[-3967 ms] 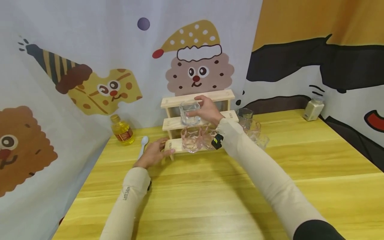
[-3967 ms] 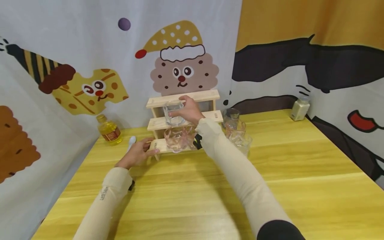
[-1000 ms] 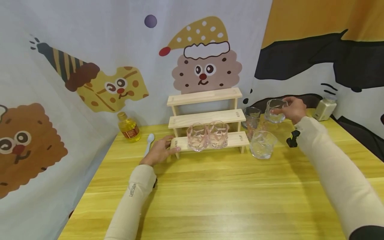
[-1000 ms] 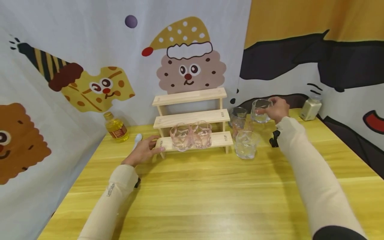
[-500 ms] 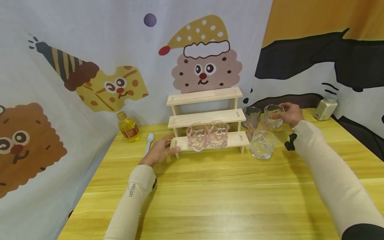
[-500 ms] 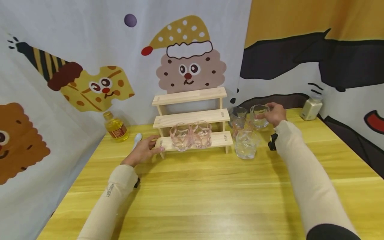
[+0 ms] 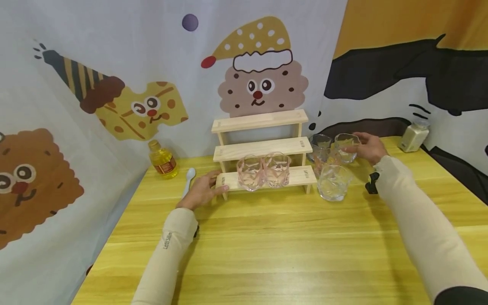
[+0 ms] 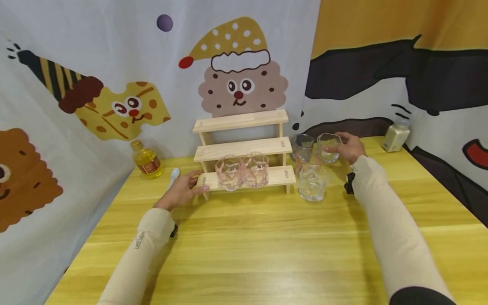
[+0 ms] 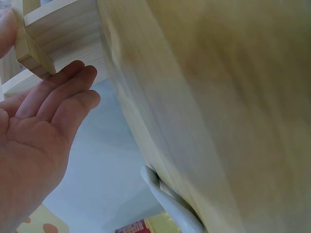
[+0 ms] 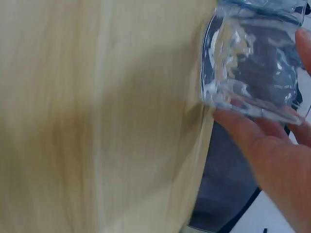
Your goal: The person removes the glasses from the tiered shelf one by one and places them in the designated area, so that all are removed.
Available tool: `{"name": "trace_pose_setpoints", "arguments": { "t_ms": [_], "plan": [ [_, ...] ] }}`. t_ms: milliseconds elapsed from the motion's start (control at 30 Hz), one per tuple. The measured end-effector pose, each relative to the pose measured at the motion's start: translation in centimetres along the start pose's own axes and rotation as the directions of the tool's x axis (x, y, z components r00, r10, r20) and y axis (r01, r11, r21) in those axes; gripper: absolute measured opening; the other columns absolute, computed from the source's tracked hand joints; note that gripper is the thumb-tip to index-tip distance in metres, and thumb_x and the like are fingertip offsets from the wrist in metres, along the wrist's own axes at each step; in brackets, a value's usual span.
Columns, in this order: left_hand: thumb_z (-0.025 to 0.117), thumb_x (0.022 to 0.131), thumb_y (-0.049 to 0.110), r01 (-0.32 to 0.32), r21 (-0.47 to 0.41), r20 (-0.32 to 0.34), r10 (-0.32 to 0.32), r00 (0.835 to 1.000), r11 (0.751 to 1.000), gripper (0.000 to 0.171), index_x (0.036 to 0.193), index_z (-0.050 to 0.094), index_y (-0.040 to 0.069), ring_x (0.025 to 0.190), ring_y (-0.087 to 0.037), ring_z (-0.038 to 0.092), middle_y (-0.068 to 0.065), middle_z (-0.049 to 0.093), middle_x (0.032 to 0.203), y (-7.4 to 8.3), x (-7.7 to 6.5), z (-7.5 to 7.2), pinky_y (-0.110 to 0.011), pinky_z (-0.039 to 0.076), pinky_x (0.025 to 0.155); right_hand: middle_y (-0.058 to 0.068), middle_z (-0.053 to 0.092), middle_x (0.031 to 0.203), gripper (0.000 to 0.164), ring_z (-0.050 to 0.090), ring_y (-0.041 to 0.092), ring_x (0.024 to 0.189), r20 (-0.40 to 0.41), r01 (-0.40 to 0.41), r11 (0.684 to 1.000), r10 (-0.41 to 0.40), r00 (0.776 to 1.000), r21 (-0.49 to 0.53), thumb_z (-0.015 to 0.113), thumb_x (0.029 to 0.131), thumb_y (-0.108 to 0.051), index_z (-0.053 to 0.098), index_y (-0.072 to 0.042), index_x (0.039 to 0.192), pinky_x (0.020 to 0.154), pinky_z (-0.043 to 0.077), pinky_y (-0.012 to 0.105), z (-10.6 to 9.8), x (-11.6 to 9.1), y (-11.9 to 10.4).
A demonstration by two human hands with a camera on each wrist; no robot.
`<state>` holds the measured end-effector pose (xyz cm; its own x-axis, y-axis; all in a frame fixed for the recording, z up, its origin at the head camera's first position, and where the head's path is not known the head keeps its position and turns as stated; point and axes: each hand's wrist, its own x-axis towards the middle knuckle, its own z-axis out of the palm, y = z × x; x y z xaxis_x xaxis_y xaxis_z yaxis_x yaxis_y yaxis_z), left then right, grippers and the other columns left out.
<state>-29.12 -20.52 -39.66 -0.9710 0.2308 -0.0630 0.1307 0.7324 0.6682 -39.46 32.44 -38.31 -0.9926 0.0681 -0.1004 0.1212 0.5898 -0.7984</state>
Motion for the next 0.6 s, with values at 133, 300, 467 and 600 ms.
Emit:
{"name": "trace_pose_setpoints", "arguments": {
  "t_ms": [133,300,467,600],
  "plan": [
    [0.067,0.096,0.039,-0.008,0.018,-0.005,0.008,1.0,1.0,0.074,0.156,0.035,0.009,0.138,-0.034,0.053,-0.021,0.053,0.148,0.1,0.0,0.0,-0.05,0.045,0.114,0.027,-0.019,0.164,0.116,-0.004,0.057,0.15,0.151,0.035,0.994,-0.019,0.988,-0.105,0.069,0.094,-0.043,-0.021,-0.008,0.157,0.117,0.015,0.075,-0.6,-1.0,-0.6],
    [0.067,0.096,0.039,-0.014,0.022,0.005,0.014,1.0,1.0,0.073,0.155,0.036,0.01,0.137,-0.034,0.054,-0.021,0.054,0.147,0.2,0.2,0.3,-0.05,0.046,0.113,0.029,-0.015,0.164,0.107,0.001,0.06,0.148,0.079,0.08,0.98,-0.067,0.995,-0.18,0.058,0.098,-0.049,-0.02,-0.006,0.158,0.115,0.018,0.076,-1.1,-4.9,-2.7],
    [0.067,0.096,0.04,0.0,-0.002,0.008,0.0,1.0,1.0,0.076,0.157,0.033,0.01,0.139,-0.033,0.052,-0.021,0.052,0.149,0.2,0.1,0.1,-0.05,0.044,0.115,0.03,0.009,0.166,0.092,0.018,0.058,0.146,-0.011,0.203,0.951,-0.212,0.977,-0.235,0.059,0.099,-0.044,0.003,-0.006,0.163,0.112,0.025,0.075,0.7,-9.1,-6.7],
    [0.067,0.096,0.039,0.009,0.0,0.0,-0.009,1.0,1.0,0.076,0.156,0.033,0.009,0.138,-0.034,0.053,-0.021,0.053,0.148,0.1,0.1,0.0,-0.051,0.044,0.114,0.03,0.022,0.163,0.08,0.027,0.053,0.147,0.0,0.347,0.926,-0.35,0.937,-0.146,0.062,0.1,-0.035,0.019,-0.005,0.161,0.113,0.033,0.07,3.6,-11.7,-8.9]
  ]
}}
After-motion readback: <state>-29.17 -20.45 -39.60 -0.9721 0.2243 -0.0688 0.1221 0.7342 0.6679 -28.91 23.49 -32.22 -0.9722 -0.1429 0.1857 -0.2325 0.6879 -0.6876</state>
